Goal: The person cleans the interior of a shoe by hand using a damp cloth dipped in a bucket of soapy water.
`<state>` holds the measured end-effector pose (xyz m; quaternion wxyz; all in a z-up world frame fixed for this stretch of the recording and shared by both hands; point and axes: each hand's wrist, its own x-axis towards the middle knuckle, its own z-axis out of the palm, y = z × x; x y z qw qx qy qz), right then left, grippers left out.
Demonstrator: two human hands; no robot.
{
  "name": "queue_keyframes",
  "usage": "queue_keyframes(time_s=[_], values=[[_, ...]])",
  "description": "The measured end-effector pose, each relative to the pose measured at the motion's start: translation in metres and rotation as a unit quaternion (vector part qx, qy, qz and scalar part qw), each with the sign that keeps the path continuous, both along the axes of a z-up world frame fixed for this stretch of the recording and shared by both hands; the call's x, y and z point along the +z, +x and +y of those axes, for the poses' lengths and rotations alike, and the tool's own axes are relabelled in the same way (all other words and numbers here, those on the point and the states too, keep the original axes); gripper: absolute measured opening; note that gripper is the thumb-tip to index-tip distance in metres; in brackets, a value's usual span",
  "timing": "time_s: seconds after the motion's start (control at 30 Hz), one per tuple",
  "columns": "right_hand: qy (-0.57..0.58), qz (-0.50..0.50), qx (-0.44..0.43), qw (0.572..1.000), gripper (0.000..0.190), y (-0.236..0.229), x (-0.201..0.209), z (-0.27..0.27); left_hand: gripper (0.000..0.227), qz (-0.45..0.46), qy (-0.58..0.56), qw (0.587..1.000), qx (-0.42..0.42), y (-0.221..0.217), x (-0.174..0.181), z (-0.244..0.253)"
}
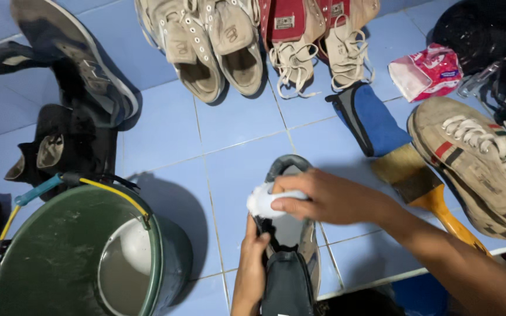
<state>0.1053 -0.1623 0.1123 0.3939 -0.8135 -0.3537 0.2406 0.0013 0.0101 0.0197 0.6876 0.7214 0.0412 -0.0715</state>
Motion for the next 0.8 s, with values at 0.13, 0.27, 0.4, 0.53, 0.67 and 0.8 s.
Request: queue_keyframes(time_s=[0.13,0.27,0.4,0.53,0.67,0.8], values=[[-0.028,-0.006,0.029,0.999,0.023,-0.016,-0.001,-0.001,0.072,-0.049,-0.261,0.964,0.011,-0.006,-0.008,-0.006],[-0.074,-0.06,0.083,0.992,0.048,-0.013,-0.008,-0.006,0.072,-0.047,-0.305,0.951,0.003,-0.004,0.005,-0.013],[0.021,-0.024,0.003,0.999,0.018,-0.008,-0.018,-0.005,0.072,-0.078,-0.162,0.983,0.023,0.0,-0.004,-0.007],[0.039,-0.061,0.02,0.997,0.024,-0.016,-0.019,-0.006,0.073,-0.027,-0.082,0.996,0.036,0.001,-0.008,-0.007],[0.069,-0.099,-0.054,0.991,0.026,-0.017,-0.011,-0.004,0.081,-0.062,-0.1,0.993,-0.007,-0.002,-0.004,-0.011],[0.067,-0.078,0.011,0.995,0.022,-0.02,-0.008,-0.003,0.075,-0.073,-0.078,0.994,-0.003,-0.002,-0.012,-0.007]])
